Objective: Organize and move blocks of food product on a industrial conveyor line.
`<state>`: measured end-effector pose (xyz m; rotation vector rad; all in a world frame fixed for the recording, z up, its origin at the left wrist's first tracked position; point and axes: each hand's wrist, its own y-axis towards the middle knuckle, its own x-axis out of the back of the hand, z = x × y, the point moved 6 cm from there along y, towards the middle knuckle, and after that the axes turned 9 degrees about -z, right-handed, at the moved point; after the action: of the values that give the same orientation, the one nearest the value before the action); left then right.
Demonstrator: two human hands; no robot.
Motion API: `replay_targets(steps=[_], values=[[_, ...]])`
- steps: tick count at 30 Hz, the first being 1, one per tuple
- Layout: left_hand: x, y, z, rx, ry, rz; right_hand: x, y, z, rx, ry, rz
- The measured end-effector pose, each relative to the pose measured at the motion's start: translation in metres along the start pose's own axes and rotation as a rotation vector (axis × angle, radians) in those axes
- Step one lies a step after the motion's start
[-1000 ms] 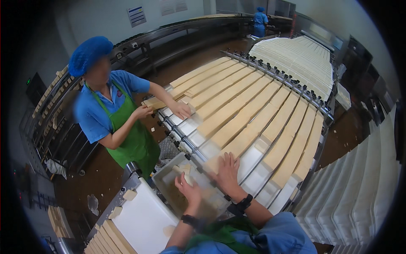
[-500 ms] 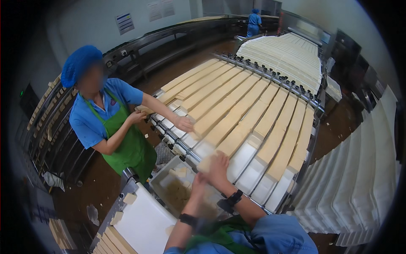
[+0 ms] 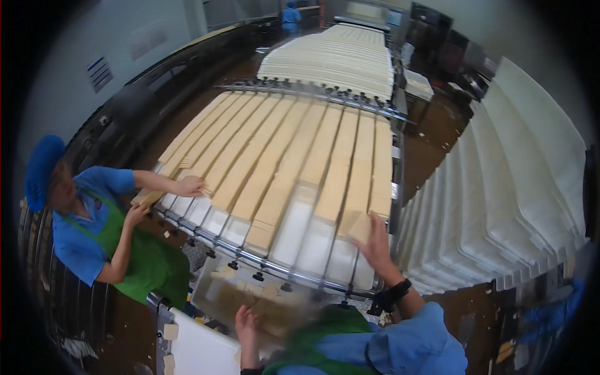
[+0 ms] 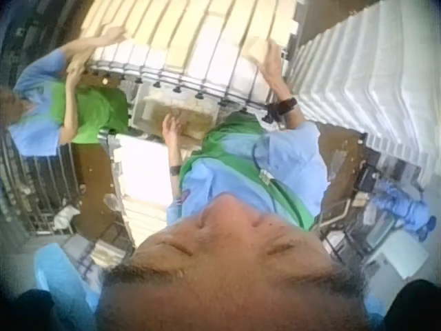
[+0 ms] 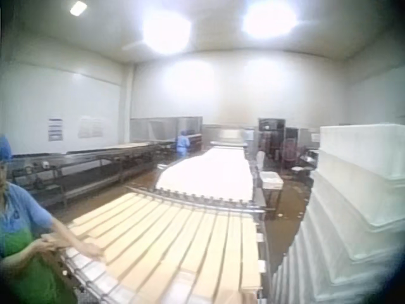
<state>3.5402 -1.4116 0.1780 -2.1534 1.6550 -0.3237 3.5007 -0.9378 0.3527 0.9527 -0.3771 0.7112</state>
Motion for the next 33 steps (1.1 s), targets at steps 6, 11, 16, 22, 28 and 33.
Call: replay_targets(steps=[6, 11, 16, 22, 28, 33], values=[[0.018, -0.006, 0.036, 0.053, 0.004, -0.057, 0.031, -0.007, -0.080, -0.209, 0.035, 0.348], [0.007, -0.009, 0.036, 0.092, 0.012, -0.053, 0.000, 0.004, -0.098, 0.066, -0.125, 0.558], [0.014, -0.009, 0.052, 0.043, 0.007, -0.045, -0.002, 0.003, -0.090, -0.014, -0.395, 0.339], [0.011, -0.031, 0.050, 0.111, 0.008, -0.072, -0.022, 0.000, -0.091, 0.082, -0.700, 0.305], [0.092, -0.057, 0.040, -0.257, 0.140, -0.335, -0.057, 0.005, -0.085, 0.099, -0.661, 0.419], [0.160, -0.178, -0.034, -0.525, 0.578, -1.136, -0.059, 0.022, -0.082, 0.335, -1.123, 0.274]])
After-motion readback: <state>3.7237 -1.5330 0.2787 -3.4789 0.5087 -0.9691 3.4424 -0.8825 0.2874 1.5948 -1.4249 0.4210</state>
